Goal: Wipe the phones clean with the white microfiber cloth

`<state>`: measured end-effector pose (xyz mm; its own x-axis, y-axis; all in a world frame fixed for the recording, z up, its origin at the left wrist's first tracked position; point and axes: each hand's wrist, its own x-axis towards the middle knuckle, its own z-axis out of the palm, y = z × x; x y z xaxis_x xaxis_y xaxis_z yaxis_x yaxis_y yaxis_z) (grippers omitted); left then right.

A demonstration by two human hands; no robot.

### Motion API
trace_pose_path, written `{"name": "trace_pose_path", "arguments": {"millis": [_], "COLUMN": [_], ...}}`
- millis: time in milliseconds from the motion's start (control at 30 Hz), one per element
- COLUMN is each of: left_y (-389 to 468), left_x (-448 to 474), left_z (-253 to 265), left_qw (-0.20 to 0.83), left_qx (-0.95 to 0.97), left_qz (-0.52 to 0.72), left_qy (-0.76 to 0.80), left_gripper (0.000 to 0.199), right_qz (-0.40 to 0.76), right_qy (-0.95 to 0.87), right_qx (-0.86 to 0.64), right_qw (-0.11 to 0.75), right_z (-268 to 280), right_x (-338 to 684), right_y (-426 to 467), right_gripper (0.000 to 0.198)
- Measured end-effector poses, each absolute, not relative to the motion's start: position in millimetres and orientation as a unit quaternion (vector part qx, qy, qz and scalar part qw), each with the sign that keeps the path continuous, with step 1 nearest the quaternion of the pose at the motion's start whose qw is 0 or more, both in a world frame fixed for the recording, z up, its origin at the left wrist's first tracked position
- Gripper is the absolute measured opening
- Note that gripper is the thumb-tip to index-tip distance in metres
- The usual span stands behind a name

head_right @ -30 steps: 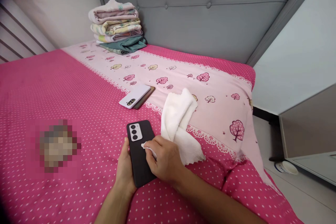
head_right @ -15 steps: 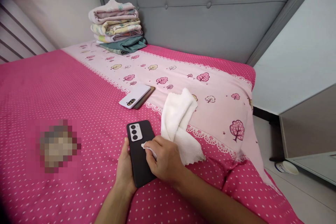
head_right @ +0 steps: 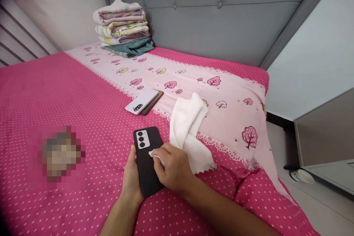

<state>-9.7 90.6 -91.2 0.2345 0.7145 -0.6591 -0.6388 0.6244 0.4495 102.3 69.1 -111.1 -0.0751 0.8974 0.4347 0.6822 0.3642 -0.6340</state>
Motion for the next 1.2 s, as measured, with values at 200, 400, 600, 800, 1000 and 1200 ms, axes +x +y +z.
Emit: {"name": "trace_pose_path", "arguments": {"millis": [200, 400, 600, 800, 1000, 1200], "left_y": [90.1, 90.4, 90.9, 91.1, 91.3, 90.6], "left_x": [-9.8, -9.3, -9.7, -9.2, -9.1, -8.5], "left_z": [-90.5, -90.1, -91.7, -92.1, -91.6, -91.4], "left_qw": [0.784, 0.781, 0.782, 0.784, 0.785, 0.786], "left_qx": [0.05, 0.046, 0.045, 0.048, 0.044, 0.045], "left_qz": [0.433, 0.434, 0.432, 0.432, 0.431, 0.434], "left_qy": [0.442, 0.447, 0.447, 0.442, 0.442, 0.439], "left_gripper": [0.048, 0.048, 0.049, 0.049, 0.05, 0.049], "right_qz": [0.136, 0.132, 0.136, 0.138, 0.139, 0.136], "right_qy": [-0.721, -0.721, -0.721, -0.721, -0.721, -0.72], "right_qx": [-0.545, -0.545, -0.548, -0.547, -0.547, -0.548], "right_qw": [0.405, 0.406, 0.401, 0.402, 0.403, 0.404], "right_z": [-110.7, -111.3, -110.9, -111.8, -112.2, -112.4], "right_x": [102.8, 102.7, 102.7, 103.0, 102.8, 102.2], "right_y": [69.6, 69.6, 70.2, 70.5, 70.3, 70.4], "right_gripper": [0.018, 0.018, 0.017, 0.018, 0.018, 0.017]}}
